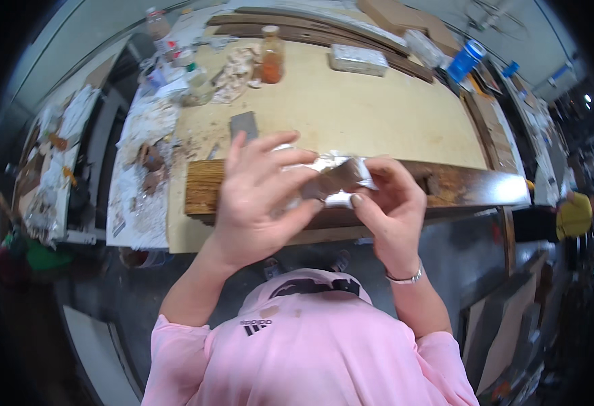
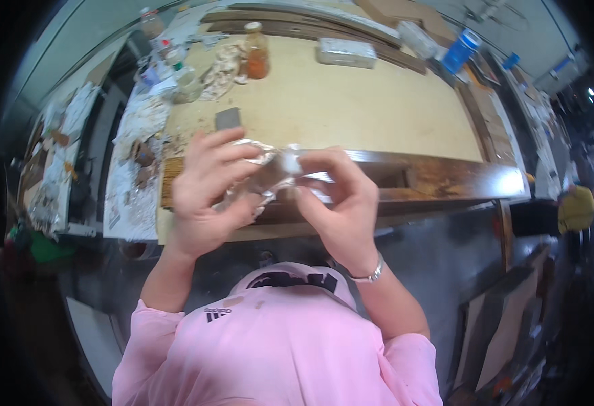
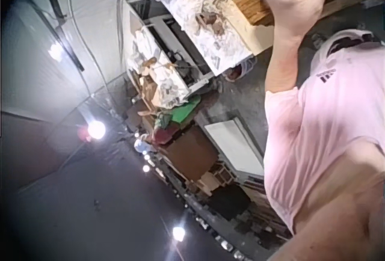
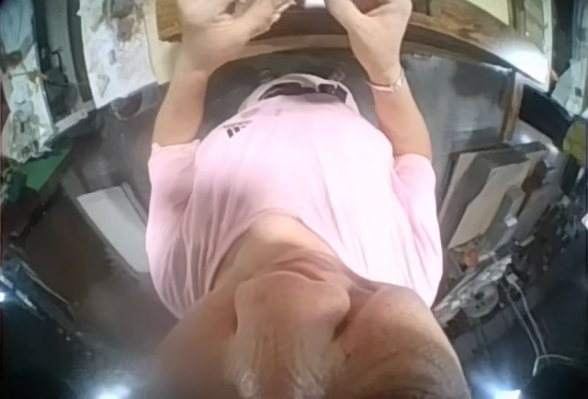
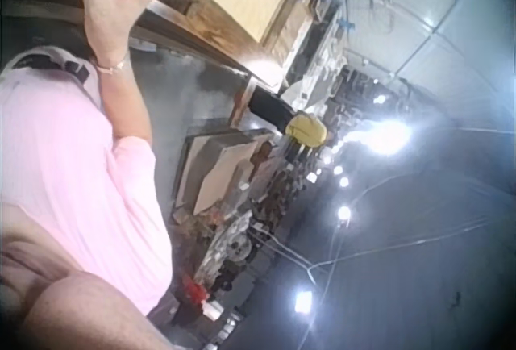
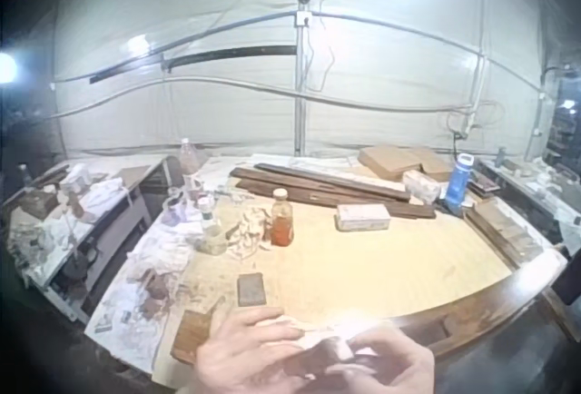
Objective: The person applies a liquid from a bottle onto a cloth and wipes the surface and edges of a wooden board, then repeats the process on different sides of the board.
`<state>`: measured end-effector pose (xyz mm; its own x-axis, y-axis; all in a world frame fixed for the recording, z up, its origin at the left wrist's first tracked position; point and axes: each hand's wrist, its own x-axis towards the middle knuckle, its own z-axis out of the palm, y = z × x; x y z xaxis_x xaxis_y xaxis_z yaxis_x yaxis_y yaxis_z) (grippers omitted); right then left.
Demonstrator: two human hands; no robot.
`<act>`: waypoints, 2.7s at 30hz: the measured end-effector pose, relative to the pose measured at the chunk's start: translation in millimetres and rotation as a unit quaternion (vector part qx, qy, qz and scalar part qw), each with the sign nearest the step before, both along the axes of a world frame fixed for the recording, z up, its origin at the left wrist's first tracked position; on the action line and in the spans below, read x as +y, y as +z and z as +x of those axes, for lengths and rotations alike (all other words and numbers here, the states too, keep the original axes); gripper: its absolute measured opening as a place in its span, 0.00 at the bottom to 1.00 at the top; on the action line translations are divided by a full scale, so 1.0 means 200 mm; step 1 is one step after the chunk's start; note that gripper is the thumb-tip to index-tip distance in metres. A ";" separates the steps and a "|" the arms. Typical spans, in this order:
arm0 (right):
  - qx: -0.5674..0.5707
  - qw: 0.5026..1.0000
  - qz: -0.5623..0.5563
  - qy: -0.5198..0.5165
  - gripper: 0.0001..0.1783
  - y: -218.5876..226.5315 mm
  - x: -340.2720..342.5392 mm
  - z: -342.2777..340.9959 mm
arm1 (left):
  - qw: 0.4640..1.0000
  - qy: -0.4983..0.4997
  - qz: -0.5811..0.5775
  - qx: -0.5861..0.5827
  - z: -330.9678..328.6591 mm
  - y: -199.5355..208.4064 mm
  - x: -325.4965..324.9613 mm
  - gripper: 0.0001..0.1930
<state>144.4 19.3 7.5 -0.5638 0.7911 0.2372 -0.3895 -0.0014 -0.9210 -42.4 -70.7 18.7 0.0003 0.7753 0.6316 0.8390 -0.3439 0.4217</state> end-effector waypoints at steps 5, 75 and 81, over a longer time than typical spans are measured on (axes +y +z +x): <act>-0.226 0.896 0.355 -0.142 0.23 -0.01 0.05 0.00 | 0.936 0.328 0.096 -0.085 -0.56 -0.15 -0.24 0.11; -0.702 0.470 0.148 -0.514 0.17 -0.17 1.64 2.55 | 0.940 0.144 -0.284 0.120 -0.34 -0.27 0.04 0.17; -0.410 0.748 0.315 -0.415 0.20 -0.27 1.21 1.92 | 0.940 0.157 -0.279 0.121 -0.35 -0.26 0.00 0.17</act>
<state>528.9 260.5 -46.9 -0.1001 0.8258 0.5550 0.6814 0.4634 -0.5665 -113.2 -70.6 -34.3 -0.1934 0.9715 0.1369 0.9564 0.1555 0.2474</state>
